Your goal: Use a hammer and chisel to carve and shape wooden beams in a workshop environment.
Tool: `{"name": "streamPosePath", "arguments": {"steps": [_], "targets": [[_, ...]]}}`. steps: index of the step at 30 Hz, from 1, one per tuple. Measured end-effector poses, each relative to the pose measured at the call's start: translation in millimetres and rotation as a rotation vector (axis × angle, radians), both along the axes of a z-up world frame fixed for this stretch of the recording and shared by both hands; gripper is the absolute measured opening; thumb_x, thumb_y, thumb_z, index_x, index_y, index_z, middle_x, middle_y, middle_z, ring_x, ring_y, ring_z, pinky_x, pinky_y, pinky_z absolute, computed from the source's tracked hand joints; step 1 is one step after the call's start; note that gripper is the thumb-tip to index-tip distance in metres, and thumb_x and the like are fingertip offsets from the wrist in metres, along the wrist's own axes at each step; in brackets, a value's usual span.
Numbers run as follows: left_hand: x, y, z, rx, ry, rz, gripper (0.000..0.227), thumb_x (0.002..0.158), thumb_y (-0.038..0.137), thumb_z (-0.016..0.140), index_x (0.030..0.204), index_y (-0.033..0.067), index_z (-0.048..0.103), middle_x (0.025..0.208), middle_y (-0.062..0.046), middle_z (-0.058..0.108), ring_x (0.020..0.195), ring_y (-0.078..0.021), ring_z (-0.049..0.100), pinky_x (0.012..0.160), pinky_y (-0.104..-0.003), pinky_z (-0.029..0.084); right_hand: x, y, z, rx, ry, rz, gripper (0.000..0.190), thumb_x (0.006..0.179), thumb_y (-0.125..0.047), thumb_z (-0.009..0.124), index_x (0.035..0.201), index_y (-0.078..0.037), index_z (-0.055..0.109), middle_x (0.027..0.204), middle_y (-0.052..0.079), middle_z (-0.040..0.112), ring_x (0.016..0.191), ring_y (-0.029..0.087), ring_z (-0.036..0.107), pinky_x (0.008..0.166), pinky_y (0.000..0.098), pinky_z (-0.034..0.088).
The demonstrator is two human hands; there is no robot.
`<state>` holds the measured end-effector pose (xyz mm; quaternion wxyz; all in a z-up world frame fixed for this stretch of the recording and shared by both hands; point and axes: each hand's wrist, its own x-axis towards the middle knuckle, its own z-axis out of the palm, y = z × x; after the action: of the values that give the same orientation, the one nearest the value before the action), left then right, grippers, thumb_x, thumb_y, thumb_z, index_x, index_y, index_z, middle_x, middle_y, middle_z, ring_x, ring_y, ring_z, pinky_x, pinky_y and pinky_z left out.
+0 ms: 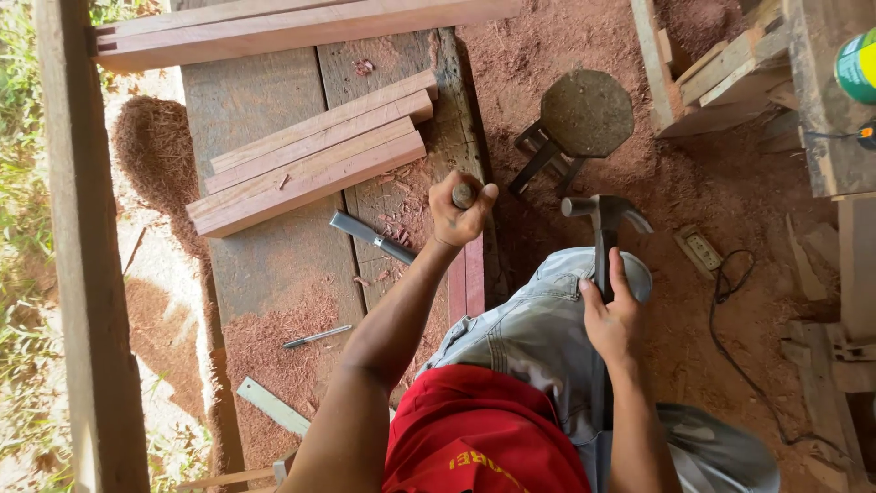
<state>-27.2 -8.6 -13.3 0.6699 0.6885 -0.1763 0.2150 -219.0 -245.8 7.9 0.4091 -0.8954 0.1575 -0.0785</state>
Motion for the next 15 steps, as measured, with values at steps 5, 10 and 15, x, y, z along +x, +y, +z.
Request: {"name": "streamPosePath", "arguments": {"steps": [5, 10, 15], "targets": [[-10, -6, 1, 0.043, -0.002, -0.008, 0.028, 0.089, 0.019, 0.082, 0.080, 0.0071, 0.058, 0.060, -0.006, 0.056, 0.054, -0.0147, 0.056, 0.052, -0.031, 0.046, 0, 28, 114, -0.057, -0.251, 0.033, 0.063, 0.105, -0.021, 0.068, 0.162, -0.008, 0.043, 0.117, 0.017, 0.073, 0.095, 0.024, 0.071, 0.079, 0.0354, 0.057], [-6, -5, -2, 0.033, -0.032, -0.038, 0.025, 0.088, 0.016, 0.080, 0.079, 0.0080, 0.058, 0.061, -0.007, 0.056, 0.054, -0.0157, 0.057, 0.052, -0.030, 0.046, 5, 53, 150, -0.110, -0.608, 0.113, 0.027, 0.103, -0.012, 0.064, 0.123, -0.004, 0.047, 0.089, 0.012, 0.065, 0.067, 0.022, 0.060, 0.062, 0.0363, 0.051], [8, -9, -11, 0.219, -0.253, 0.029, 0.014, 0.078, 0.009, 0.074, 0.087, 0.0047, 0.063, 0.068, -0.013, 0.057, 0.060, -0.0225, 0.056, 0.057, -0.033, 0.045, 33, 80, 138, -0.402, -0.143, 0.432, 0.057, 0.091, -0.018, 0.075, 0.144, -0.010, 0.058, 0.079, 0.019, 0.071, 0.062, 0.034, 0.067, 0.056, 0.0428, 0.051]]}}
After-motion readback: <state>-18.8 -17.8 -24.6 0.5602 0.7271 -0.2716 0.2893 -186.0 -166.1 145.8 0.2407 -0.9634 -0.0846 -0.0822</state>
